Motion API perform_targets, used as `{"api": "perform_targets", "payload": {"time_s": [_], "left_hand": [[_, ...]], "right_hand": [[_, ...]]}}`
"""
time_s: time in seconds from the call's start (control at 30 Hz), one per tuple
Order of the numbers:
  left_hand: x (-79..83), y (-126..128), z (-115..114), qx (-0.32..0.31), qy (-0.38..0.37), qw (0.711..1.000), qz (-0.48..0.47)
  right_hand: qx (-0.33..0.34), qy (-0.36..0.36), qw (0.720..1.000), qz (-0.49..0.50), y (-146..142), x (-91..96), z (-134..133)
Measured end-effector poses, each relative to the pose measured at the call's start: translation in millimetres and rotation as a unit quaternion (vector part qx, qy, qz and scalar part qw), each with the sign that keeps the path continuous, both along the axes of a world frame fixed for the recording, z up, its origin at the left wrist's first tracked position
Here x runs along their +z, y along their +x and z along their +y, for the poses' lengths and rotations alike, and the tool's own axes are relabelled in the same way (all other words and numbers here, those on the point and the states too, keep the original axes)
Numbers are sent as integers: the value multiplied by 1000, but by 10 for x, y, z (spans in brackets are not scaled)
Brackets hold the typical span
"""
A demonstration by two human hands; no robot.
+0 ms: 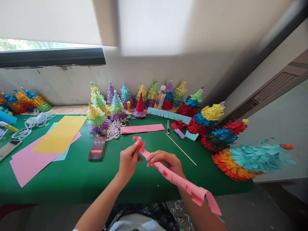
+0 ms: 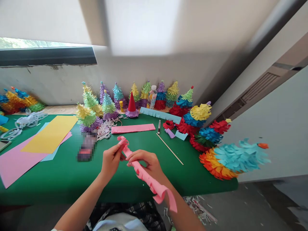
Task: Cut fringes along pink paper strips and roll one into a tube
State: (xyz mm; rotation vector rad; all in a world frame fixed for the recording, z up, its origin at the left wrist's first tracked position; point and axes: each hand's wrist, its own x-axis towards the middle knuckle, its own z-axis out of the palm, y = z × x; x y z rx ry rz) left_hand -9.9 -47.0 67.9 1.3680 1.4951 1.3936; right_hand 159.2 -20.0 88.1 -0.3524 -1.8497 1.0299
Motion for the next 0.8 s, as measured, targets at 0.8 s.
{"api": "perform_targets", "payload": {"time_s": [0.8], "left_hand": [[54, 3, -121, -131, 82, 958, 241]], "right_hand": [[-193, -35, 979, 56, -118, 128, 196]]}}
